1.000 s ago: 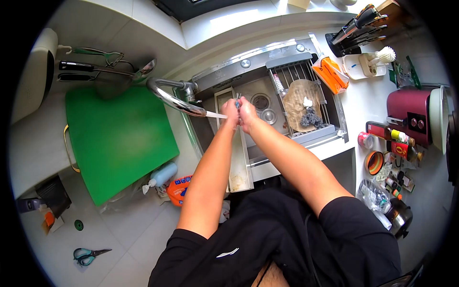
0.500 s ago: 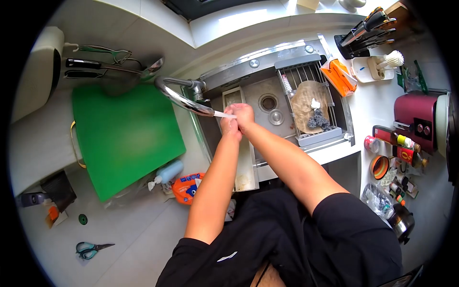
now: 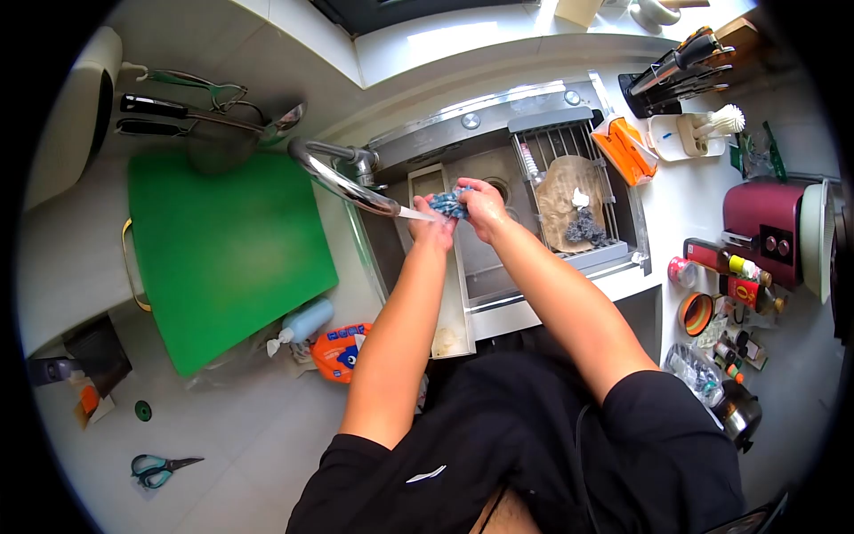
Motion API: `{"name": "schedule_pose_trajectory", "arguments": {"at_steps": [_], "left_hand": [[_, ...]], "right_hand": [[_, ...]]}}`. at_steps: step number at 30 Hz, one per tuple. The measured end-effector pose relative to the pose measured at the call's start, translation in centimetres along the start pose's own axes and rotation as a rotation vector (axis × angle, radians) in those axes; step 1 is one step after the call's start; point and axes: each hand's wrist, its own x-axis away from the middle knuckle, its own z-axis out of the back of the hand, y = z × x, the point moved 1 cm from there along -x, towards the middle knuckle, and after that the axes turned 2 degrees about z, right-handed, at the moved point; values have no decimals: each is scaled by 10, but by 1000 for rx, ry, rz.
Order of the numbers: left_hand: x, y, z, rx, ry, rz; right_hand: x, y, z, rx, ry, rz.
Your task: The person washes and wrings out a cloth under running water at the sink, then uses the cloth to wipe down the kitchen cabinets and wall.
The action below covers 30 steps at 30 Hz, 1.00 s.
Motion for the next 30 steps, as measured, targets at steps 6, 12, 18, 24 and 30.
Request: {"name": "schedule_pose_trajectory", "arguments": {"at_steps": [6,12,18,24,30], "left_hand": [[-30,-12,-8,-85,-329,166],[-12,0,-4,-512,-514,108],[-2,10,-9,-429,-164,111],[-21,-8,-2,-161,-309,134],[-6,-2,28,-108,-166,-16]], "right_hand": [[3,-4,18,278,55,277],[6,-7,21,330,1,2],[-8,-4,47,483,-75,83],[11,-7,14,197,225,-39],[-46,57,-11,318,86,118]]}}
